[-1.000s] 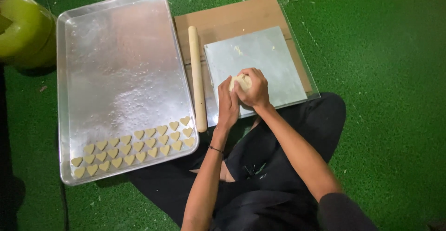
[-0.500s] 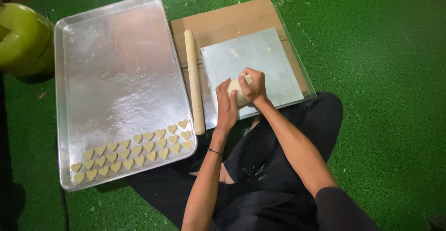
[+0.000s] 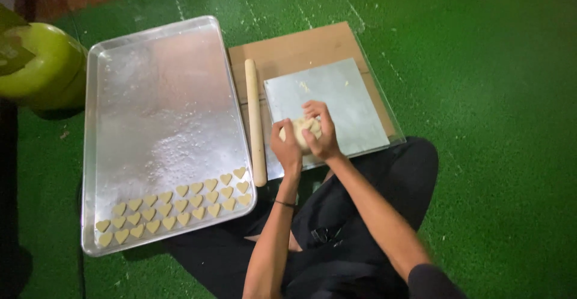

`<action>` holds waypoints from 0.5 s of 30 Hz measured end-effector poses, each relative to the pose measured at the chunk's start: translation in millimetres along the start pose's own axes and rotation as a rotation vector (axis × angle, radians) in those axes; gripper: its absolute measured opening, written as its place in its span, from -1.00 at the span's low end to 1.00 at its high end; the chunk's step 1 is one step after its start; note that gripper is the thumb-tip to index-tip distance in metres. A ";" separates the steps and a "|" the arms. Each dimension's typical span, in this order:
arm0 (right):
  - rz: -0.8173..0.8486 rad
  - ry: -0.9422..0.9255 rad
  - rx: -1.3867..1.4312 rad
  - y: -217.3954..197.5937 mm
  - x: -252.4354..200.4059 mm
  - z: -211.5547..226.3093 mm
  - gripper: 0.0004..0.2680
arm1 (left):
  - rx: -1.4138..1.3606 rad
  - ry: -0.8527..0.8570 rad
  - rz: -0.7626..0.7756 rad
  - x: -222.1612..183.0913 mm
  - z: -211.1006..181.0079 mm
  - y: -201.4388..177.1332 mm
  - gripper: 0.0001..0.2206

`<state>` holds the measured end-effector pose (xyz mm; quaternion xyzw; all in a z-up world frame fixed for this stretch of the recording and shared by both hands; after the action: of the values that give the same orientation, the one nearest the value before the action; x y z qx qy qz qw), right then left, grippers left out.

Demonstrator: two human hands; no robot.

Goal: The person kneads a small portion of dough by hand on a metal plate and then uses a rolling pin to flatten it.

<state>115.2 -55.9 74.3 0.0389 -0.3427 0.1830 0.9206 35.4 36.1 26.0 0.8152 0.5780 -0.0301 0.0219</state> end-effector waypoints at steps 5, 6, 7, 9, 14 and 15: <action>0.047 0.061 0.206 11.8 -10.5 8.3 -0.58 | -0.178 0.055 0.051 -5.5 -42.3 -25.5 -0.66; 0.041 0.107 0.349 14.4 -11.9 7.9 -0.53 | -0.229 0.063 0.134 -7.8 -52.7 -25.8 -0.66; 0.036 0.159 0.490 16.2 -15.4 7.8 -0.47 | -0.277 0.066 0.217 -12.2 -62.1 -26.9 -0.65; 0.028 0.187 0.544 19.6 -14.3 12.2 -0.43 | -0.262 0.096 0.236 -19.4 -73.8 -31.7 -0.65; -0.078 0.386 0.269 13.3 -16.4 5.5 -0.29 | -0.148 0.272 0.078 -22.8 -94.2 -45.6 -0.68; -0.082 0.428 0.125 10.4 -13.5 11.8 -0.43 | -0.114 0.338 0.029 -19.3 -92.1 -44.6 -0.73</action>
<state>94.7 -52.7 74.0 0.0702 -0.1257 0.1704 0.9748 -10.9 39.2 119.2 0.8142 0.5626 0.1406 -0.0291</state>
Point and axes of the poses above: each hand's wrist, its own x-axis towards the middle knuckle, its own y-axis out of the palm, z = x × y, the point moved 5 cm from there along x, towards the middle knuckle, and after that the axes turned 8 degrees about -z, right-handed, at the moved point
